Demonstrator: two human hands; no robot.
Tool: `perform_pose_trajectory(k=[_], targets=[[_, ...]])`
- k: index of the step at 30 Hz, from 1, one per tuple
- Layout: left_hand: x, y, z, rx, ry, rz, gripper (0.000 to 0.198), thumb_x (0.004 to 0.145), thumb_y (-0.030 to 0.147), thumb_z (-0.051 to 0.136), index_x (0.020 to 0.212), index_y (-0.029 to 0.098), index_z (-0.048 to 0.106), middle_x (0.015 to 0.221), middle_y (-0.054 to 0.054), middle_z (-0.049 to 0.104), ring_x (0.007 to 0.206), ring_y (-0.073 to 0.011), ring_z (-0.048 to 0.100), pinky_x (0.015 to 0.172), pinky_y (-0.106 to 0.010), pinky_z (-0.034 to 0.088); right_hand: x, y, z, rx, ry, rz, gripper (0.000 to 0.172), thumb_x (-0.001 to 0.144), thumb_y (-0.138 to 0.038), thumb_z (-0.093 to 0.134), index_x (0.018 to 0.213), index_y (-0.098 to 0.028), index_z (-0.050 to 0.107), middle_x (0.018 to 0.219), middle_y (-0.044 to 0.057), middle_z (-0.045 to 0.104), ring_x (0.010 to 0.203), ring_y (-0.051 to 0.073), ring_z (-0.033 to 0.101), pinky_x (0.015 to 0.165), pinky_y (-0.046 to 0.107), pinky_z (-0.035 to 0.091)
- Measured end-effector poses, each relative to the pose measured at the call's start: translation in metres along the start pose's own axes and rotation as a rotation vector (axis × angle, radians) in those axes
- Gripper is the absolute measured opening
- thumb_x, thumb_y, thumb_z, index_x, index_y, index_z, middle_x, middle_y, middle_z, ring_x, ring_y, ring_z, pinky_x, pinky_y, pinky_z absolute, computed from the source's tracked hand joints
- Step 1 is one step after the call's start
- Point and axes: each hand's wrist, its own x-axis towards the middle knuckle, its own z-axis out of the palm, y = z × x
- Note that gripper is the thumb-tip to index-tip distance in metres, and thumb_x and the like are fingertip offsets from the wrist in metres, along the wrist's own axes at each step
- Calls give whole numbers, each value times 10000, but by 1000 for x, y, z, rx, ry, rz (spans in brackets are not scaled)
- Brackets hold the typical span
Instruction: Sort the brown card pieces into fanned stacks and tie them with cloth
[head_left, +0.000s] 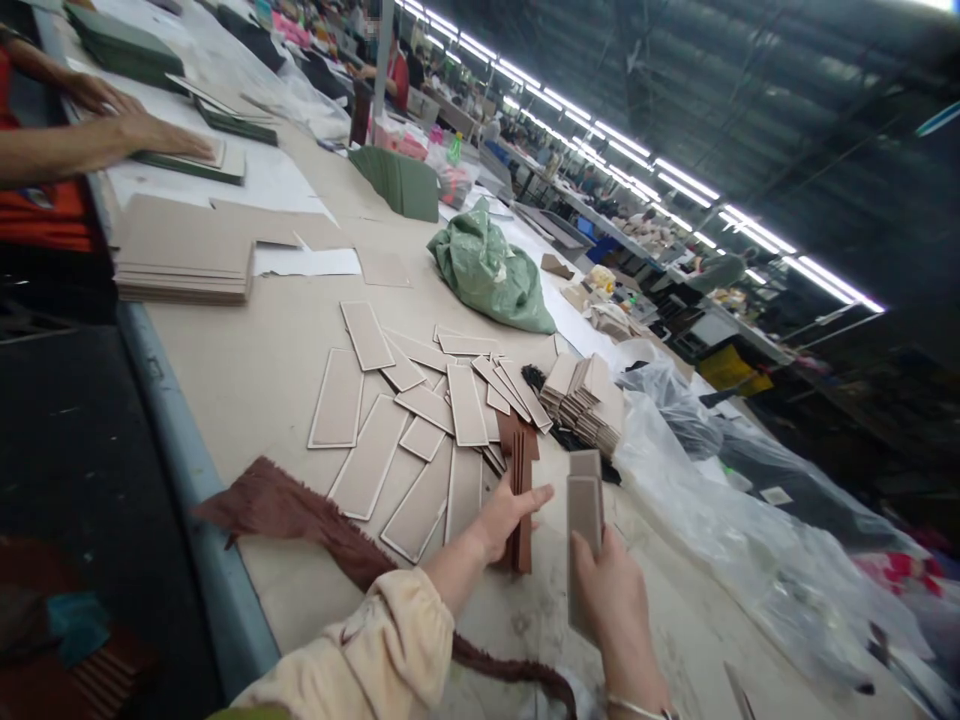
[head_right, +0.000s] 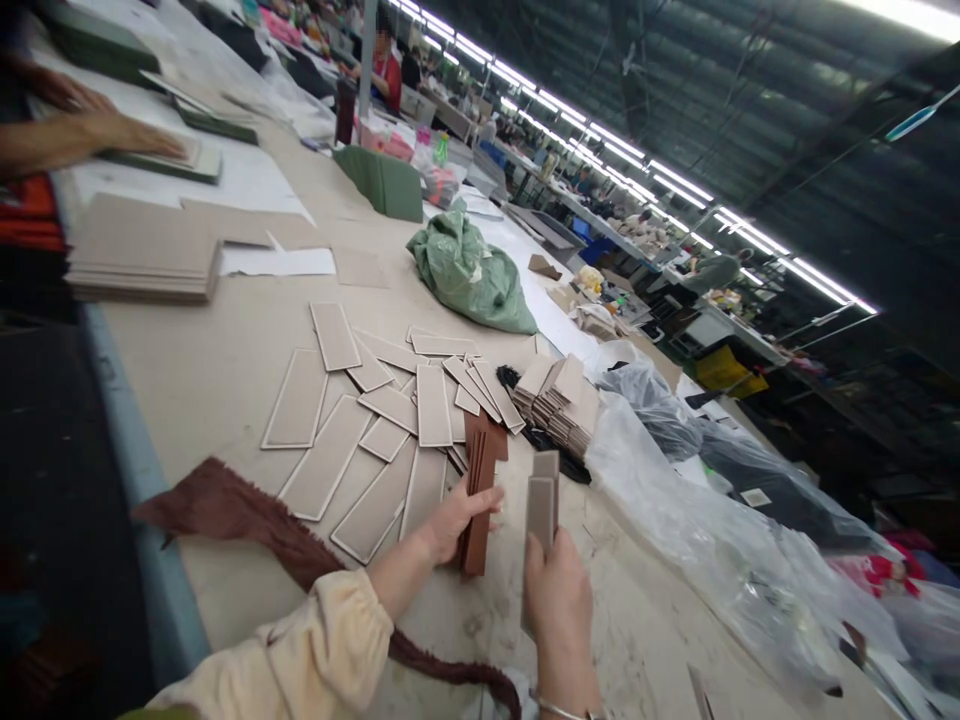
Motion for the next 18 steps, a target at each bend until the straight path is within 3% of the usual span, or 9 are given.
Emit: perform_pose_trajectory(k=[3,5,7,9,11,14,18], targets=[[-1,1,1,-31,-109,69,589,603,379,829,1088,198,549,890,-13,607,757,-128,574,676,-237,466,-2,-34,-9,189,-40,-253,348,877,-383,393,1038,-155,601,1010,163,652,958,281,616,798,374,458],[-1,7,-2,-87,-77,150,557,611,326,827,1081,187,561,861,-5,614,738,-122,580,688,-233,468,1,-46,-16,410,-184,-452,356,858,-423,472,1026,-155,634,1132,160,625,1085,271,570,914,376,440],[-1,17,-8,-159,-34,142,498,637,314,800,1063,171,585,839,-15,629,702,-130,591,662,-245,478,12,-48,-22,698,-385,-502,424,851,-497,500,1083,-172,640,1215,135,609,1155,255,544,963,371,435],[-3,28,-13,-222,-53,44,459,652,336,771,1037,135,620,819,-50,655,672,-154,608,636,-275,494,31,-44,-23,916,-454,-365,525,864,-565,446,1201,-187,585,1240,114,612,1135,238,572,945,369,463],[-6,38,-18,-263,-90,-8,471,639,343,766,1024,100,648,804,-82,676,657,-170,620,627,-294,505,56,-42,-16,911,-327,-152,638,854,-604,409,1298,-156,500,1243,136,610,1090,239,605,918,369,484],[-7,46,-25,-342,-82,85,490,637,348,762,1039,87,663,824,-94,694,679,-173,631,638,-292,512,90,-53,6,694,-117,10,865,751,-623,542,1390,-65,372,1329,216,521,1199,292,526,1002,390,414],[-1,48,-28,-399,134,258,401,680,391,737,966,116,682,793,-63,703,676,-158,636,645,-275,499,117,-87,33,579,-52,30,1178,575,-633,709,1458,-37,207,1419,273,390,1322,382,358,1091,461,276]])
